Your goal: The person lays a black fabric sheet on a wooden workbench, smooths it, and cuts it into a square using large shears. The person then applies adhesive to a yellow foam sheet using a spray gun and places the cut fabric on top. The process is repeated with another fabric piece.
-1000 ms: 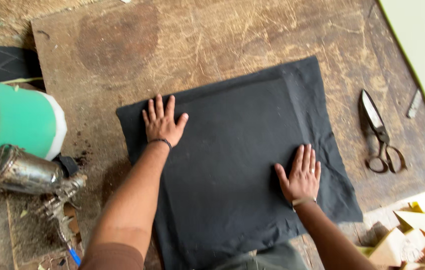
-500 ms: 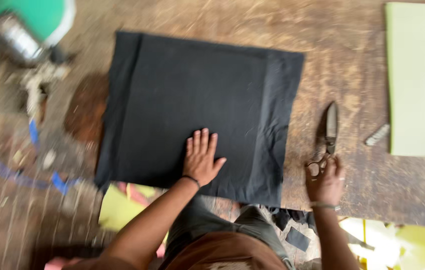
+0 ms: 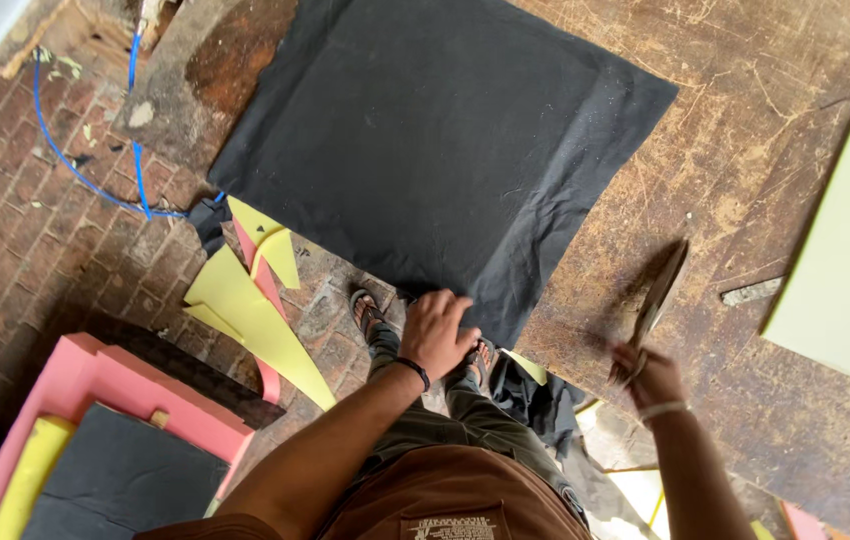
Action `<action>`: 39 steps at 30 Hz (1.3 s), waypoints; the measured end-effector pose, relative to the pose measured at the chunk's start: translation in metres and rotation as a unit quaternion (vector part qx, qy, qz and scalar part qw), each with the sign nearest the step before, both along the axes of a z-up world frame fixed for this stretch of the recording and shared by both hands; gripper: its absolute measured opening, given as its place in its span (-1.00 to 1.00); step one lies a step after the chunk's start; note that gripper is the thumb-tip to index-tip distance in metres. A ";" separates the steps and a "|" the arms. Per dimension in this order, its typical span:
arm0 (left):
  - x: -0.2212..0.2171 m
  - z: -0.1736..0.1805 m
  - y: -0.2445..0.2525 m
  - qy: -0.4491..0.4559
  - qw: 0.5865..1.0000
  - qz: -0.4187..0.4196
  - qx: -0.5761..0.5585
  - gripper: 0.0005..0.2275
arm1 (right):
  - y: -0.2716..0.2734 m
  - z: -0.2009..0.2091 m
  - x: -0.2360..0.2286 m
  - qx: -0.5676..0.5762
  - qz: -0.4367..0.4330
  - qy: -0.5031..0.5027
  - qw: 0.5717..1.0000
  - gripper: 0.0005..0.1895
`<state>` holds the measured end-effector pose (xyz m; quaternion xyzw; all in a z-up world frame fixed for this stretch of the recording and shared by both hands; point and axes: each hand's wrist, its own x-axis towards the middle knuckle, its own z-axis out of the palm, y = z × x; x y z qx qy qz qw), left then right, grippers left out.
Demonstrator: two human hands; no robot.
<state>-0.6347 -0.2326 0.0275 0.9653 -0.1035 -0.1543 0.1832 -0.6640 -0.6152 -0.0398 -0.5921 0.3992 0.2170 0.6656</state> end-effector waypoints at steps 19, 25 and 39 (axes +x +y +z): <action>-0.007 -0.016 -0.040 -0.069 0.971 0.161 -0.165 -0.95 | -0.046 0.034 -0.022 -0.169 0.649 0.034 0.741 -0.45; -0.013 0.009 -0.042 -0.019 0.982 0.120 -0.143 -0.65 | 0.010 0.053 0.035 -0.126 0.661 0.050 0.738 -0.47; -0.012 -0.030 -0.035 -0.066 0.980 0.083 -0.167 -0.89 | 0.039 0.058 0.066 -0.104 0.650 0.051 0.751 -0.55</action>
